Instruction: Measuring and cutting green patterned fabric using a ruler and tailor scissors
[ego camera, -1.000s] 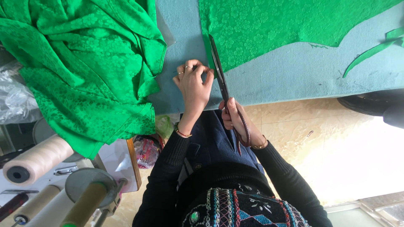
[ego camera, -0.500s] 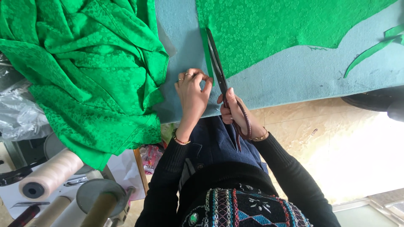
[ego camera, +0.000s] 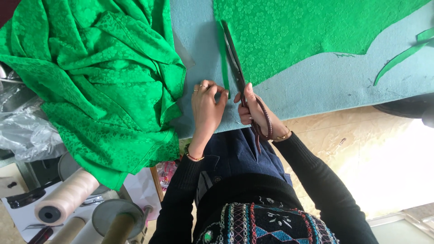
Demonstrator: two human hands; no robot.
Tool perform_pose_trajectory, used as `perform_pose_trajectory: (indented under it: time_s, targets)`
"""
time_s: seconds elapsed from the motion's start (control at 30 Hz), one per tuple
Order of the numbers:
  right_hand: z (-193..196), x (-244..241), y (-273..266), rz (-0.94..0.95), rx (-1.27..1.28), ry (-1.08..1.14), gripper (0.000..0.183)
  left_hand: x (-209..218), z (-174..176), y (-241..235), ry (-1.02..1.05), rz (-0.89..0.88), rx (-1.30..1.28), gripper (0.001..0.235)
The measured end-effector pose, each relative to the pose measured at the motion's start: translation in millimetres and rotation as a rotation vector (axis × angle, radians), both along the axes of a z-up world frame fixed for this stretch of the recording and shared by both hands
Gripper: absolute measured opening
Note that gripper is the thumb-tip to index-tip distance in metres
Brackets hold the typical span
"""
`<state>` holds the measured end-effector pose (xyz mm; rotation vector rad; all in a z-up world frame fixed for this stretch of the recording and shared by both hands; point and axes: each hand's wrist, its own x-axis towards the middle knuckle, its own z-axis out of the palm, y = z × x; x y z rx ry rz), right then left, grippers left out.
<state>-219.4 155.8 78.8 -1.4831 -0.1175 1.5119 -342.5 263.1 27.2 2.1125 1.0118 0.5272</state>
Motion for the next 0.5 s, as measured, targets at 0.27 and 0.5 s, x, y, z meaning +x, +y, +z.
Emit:
perform_pose_trajectory:
  time_s: [0.27, 0.5]
  targets:
    - [-1, 5, 21, -0.027, -0.017, 0.022, 0.073, -7, 0, 10, 0.016, -0.073, -0.099, 0.02]
    - [-1, 12, 37, -0.03, -0.014, 0.008, 0.074, -9, -1, 13, 0.041, -0.081, -0.155, 0.022]
